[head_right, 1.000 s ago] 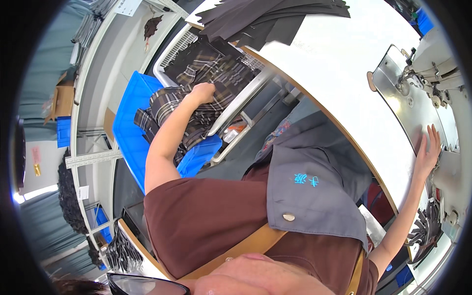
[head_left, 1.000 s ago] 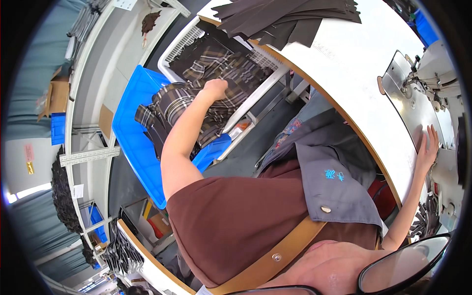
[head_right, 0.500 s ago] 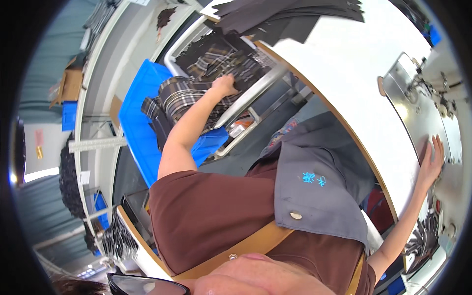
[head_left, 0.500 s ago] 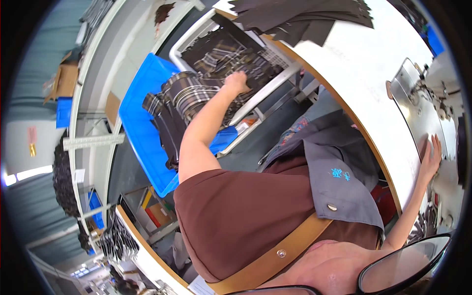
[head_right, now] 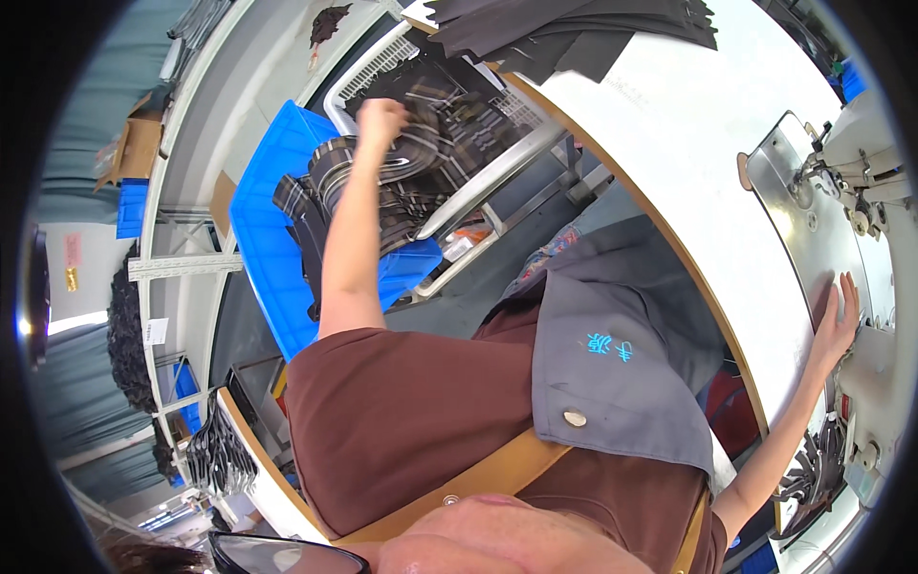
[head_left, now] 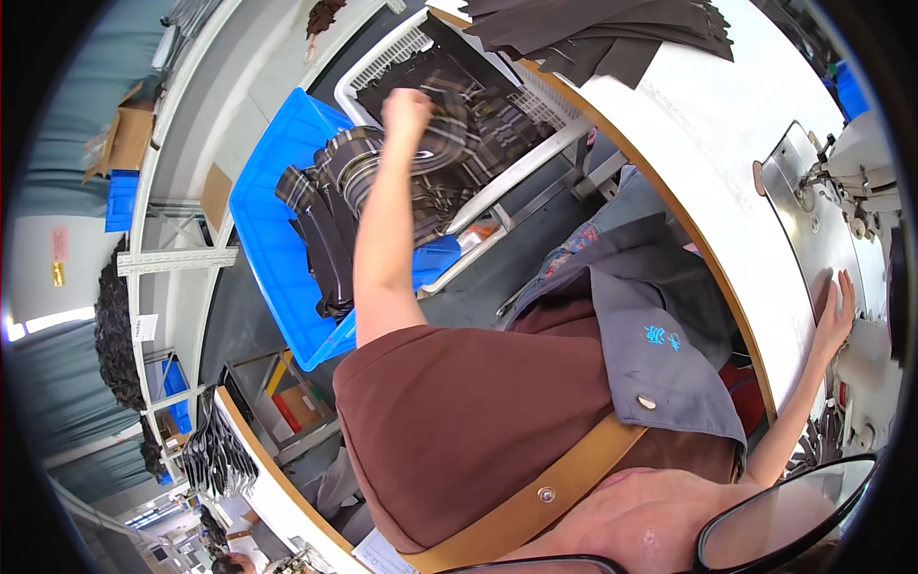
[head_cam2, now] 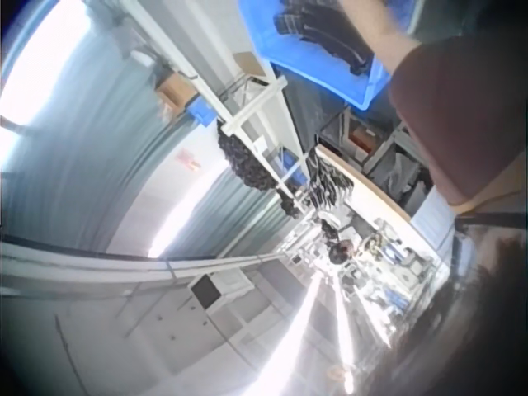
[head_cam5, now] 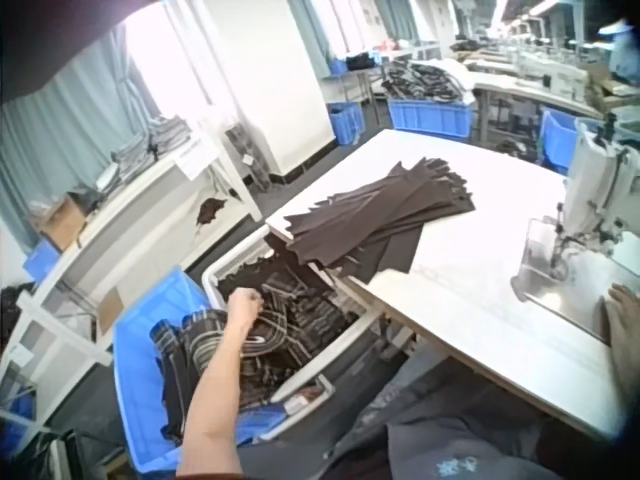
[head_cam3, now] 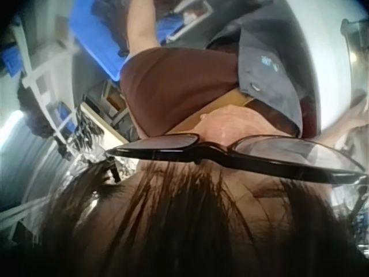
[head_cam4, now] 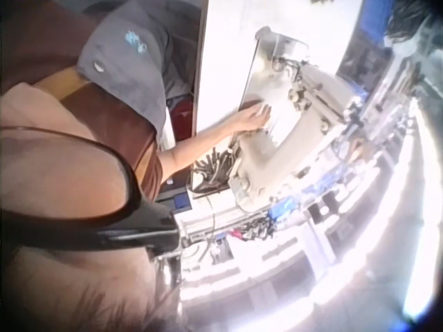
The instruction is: The person aligns a zipper onto a plaid fabric piece and sews it using a sewing machine. They repeatedly pick up fabric pieces from a blue bin, position them under the needle, and stitch the zipper along the edge. The person handles multiple fabric pieces one at a time, adjusting alignment and guiding the material through the machine.
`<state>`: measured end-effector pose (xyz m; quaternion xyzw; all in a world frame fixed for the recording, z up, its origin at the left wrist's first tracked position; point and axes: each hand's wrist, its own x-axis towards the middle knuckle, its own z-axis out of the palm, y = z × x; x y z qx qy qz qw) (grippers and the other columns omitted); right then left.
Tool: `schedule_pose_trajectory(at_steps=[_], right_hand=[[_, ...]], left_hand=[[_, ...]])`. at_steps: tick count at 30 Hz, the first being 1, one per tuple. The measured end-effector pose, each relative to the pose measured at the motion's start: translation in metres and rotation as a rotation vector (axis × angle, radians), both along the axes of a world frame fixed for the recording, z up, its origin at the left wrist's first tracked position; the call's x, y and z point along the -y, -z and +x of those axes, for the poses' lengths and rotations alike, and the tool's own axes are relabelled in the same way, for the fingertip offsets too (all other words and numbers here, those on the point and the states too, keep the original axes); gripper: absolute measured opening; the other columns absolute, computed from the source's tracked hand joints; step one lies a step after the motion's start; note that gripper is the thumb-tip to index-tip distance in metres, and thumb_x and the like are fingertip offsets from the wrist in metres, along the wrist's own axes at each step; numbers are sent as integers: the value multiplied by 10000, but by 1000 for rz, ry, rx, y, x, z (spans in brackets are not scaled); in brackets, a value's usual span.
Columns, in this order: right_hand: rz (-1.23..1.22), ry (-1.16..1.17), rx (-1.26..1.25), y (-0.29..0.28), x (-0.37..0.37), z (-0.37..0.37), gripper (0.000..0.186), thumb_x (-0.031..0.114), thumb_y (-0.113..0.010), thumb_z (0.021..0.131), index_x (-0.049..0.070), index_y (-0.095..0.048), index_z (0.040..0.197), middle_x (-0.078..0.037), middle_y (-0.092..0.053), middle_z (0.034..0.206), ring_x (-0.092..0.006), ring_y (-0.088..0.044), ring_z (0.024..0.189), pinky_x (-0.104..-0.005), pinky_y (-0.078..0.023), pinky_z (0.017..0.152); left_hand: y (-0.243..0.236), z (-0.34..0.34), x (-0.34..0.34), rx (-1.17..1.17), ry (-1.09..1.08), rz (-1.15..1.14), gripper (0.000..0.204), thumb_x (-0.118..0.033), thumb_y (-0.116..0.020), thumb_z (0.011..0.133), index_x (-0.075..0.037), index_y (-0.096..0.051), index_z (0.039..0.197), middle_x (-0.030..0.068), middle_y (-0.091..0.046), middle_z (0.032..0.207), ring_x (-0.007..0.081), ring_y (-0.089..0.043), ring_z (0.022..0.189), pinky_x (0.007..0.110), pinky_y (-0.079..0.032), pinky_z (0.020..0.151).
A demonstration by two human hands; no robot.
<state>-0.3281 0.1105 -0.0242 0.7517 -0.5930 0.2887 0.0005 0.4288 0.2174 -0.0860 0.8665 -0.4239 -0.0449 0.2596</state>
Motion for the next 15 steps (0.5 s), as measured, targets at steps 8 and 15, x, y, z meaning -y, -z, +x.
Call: schedule_pose_trajectory(at_steps=[8,15], right_hand=[[-130,-32,-143,0,-8,-5,330,201,-530,919,49,-566,1210,-91,-538,1275,-262,-425,1252,-372,-304,1040],[243,-628,647,-89,-58,187,540,218,-612,820,6,-472,1296,-107,-517,1299,-215,-425,1258,-362,-279,1065]], left_hand=[[-162,-9,-43,-181,274,-899,97,-8,-657,767,-48,-644,855,111,-626,1042,164,-588,967,261,-474,811],[-291,-216,5,430,1080,-963,95,35,-652,729,-4,-611,806,70,-620,871,128,-569,824,244,-432,741]])
